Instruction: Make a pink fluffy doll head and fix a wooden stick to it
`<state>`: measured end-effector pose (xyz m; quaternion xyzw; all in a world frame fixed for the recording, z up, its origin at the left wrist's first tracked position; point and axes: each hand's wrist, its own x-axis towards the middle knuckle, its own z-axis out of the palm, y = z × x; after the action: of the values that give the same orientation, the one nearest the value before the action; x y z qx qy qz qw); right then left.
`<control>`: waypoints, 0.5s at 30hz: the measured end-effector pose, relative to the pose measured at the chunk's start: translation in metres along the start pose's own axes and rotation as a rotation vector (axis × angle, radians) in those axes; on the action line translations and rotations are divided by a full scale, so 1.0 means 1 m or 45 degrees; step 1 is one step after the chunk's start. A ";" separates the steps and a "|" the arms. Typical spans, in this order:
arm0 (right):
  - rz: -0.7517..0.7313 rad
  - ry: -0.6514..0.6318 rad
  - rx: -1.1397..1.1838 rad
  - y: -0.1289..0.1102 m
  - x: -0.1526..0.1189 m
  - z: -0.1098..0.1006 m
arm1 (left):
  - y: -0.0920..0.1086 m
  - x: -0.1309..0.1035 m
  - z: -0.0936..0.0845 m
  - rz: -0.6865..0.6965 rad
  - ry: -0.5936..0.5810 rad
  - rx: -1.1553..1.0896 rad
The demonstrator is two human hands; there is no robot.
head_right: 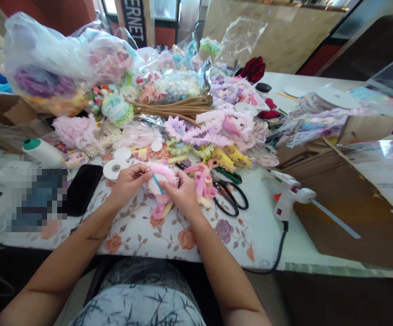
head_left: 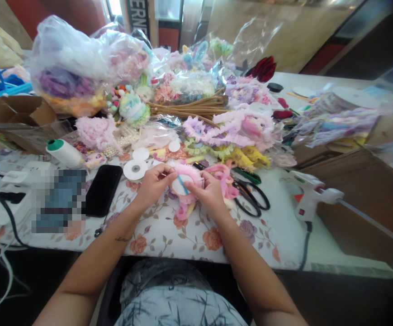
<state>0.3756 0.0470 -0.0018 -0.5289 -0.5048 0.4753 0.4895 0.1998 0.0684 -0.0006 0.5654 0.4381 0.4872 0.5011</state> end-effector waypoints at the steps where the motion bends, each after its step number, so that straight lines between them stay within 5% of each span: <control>1: 0.003 0.000 0.002 0.000 0.000 0.000 | 0.001 0.000 0.000 0.016 0.022 0.017; 7: 0.011 0.003 0.032 -0.001 0.000 -0.001 | 0.008 -0.008 0.003 0.255 0.269 0.147; 15: -0.134 -0.065 -0.066 -0.002 -0.004 0.002 | 0.004 -0.010 0.009 0.658 0.265 0.473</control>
<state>0.3734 0.0427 0.0004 -0.5017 -0.5564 0.4489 0.4870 0.2070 0.0565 0.0018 0.6866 0.4104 0.5651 0.2018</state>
